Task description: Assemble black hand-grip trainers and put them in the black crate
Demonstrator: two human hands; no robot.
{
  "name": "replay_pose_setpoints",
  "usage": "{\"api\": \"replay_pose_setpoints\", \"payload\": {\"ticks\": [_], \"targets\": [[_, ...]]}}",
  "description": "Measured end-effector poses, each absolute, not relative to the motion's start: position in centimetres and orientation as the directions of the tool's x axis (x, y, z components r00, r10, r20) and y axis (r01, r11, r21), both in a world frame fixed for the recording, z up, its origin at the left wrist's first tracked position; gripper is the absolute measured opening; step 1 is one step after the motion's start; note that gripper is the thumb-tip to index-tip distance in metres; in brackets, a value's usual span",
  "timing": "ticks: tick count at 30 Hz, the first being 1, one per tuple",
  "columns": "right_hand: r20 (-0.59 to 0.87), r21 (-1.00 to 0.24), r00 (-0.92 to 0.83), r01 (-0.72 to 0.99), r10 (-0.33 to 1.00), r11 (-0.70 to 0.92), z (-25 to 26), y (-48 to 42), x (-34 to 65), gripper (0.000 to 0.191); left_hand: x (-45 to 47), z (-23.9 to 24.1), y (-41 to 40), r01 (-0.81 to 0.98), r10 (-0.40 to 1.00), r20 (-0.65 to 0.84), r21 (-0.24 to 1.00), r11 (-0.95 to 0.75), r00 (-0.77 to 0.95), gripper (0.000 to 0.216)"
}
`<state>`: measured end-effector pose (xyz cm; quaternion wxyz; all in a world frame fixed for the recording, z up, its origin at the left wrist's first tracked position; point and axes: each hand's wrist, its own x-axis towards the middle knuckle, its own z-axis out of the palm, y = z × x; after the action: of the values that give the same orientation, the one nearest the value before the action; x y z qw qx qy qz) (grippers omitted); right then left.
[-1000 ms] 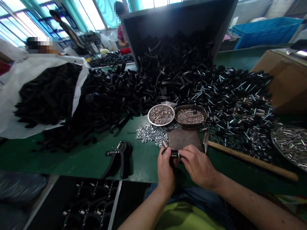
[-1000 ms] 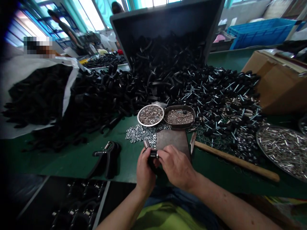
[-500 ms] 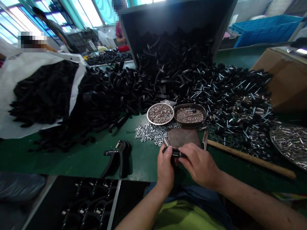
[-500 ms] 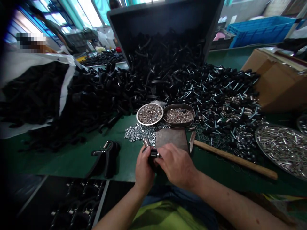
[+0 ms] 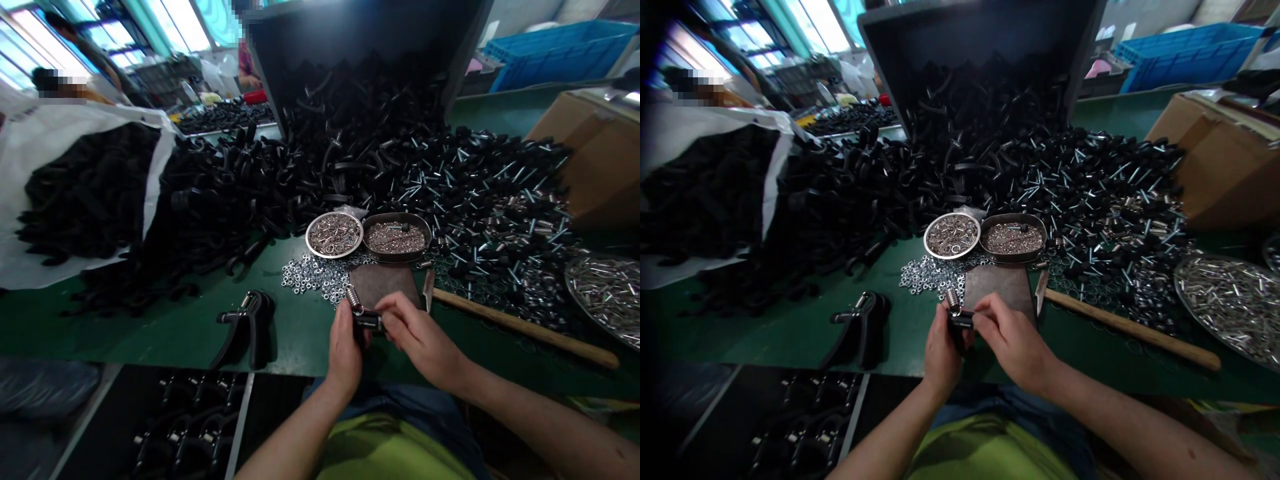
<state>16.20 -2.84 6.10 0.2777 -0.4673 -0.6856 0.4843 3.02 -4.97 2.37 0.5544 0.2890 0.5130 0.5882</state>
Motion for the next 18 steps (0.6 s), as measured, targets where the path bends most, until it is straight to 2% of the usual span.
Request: {"api": "replay_pose_setpoints", "payload": {"ticks": [2, 4, 6, 7, 9, 11, 14, 16, 18], "targets": [[0.250, -0.691, -0.448, 0.539, 0.858, 0.482, 5.5, -2.6, 16.9, 0.033, 3.2, 2.6, -5.0, -0.415, 0.941, -0.269, 0.895, 0.167, -0.203, 0.051], [0.424, -0.376, -0.540, 0.626, 0.727, 0.683, 5.1, -2.4, 17.3, 0.036, 3.4, 2.7, -5.2, -0.467, 0.932, -0.309, 0.863, 0.192, -0.188, 0.055], [0.478, -0.143, -0.617, 0.647, 0.624, 0.749, 4.8, -2.2, 17.6, 0.037, 3.6, 2.8, -5.5, -0.496, 0.923, -0.351, 0.836, 0.233, -0.158, 0.055], [0.493, -0.070, -0.639, 0.647, 0.590, 0.759, 4.8, -2.1, 17.6, 0.037, 3.7, 2.9, -5.6, -0.505, 0.919, -0.369, 0.825, 0.256, -0.138, 0.056], [0.520, -0.007, -0.652, 0.643, 0.552, 0.766, 4.7, -1.8, 17.7, 0.039, 3.8, 3.0, -5.9, -0.510, 0.916, -0.386, 0.812, 0.282, -0.110, 0.056], [0.545, -0.035, -0.632, 0.639, 0.551, 0.769, 4.7, -1.7, 17.6, 0.042, 3.9, 3.2, -6.2, -0.500, 0.922, -0.372, 0.822, 0.275, -0.105, 0.057], [0.558, -0.192, -0.563, 0.627, 0.610, 0.755, 4.7, -2.1, 17.2, 0.049, 4.1, 3.2, -6.6, -0.447, 0.948, -0.294, 0.869, 0.211, -0.125, 0.058], [0.512, -0.367, -0.487, 0.621, 0.708, 0.692, 5.1, -2.6, 16.7, 0.052, 4.1, 2.9, -6.9, -0.401, 0.966, -0.205, 0.907, 0.127, -0.159, 0.058], [0.361, -0.603, -0.407, 0.585, 0.839, 0.543, 5.7, -3.3, 16.1, 0.052, 3.9, 2.3, -7.0, -0.343, 0.977, -0.078, 0.939, 0.005, -0.199, 0.059]]}}
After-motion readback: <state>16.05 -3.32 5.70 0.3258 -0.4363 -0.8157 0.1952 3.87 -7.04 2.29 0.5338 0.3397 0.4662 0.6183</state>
